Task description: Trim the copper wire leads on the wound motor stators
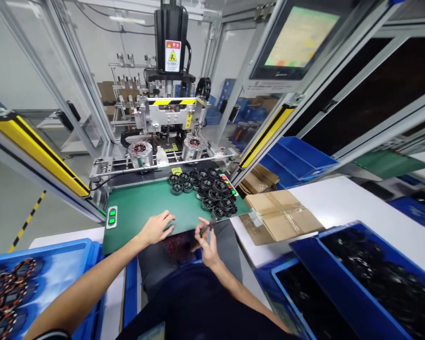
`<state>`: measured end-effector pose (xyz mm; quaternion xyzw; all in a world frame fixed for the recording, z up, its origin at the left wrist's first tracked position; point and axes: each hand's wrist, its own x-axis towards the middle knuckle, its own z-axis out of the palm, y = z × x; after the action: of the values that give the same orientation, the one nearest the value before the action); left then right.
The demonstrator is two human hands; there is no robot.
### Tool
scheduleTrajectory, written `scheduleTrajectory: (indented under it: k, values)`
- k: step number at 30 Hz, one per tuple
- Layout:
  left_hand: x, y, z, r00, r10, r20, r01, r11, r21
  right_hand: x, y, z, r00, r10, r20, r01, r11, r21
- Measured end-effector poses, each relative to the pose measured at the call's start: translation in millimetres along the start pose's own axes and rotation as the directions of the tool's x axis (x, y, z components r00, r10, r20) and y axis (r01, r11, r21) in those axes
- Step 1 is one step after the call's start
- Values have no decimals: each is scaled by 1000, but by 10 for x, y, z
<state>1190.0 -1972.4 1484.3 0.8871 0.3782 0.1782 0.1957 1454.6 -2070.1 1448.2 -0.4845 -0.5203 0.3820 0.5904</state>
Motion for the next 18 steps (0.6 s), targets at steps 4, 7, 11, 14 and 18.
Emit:
scheduleTrajectory:
  k: [4, 7, 11, 14, 18]
  values:
    - [-37, 102, 36, 982, 164, 90, -166, 986, 19, 70, -85, -1241, 983, -70, -170, -10, 904, -428]
    - [134, 435, 264, 885, 405, 229, -408, 912, -38, 421, -103, -2141, 959, 8, -285, -211, 689, -693]
    - [743, 1128, 848, 673, 661, 332, -647, 744, -168, 924, 28, -3005, 902, 105, -420, -418, 463, -782]
    - [1318, 1544, 1257, 564, 745, 356, -712, 657, -247, 1129, 211, -3297, 830, 117, -545, -552, 307, -775]
    - [1849, 1686, 1555, 509, 738, 443, -710, 651, -269, 1193, 434, -3404, 771, 109, -627, -633, 227, -740]
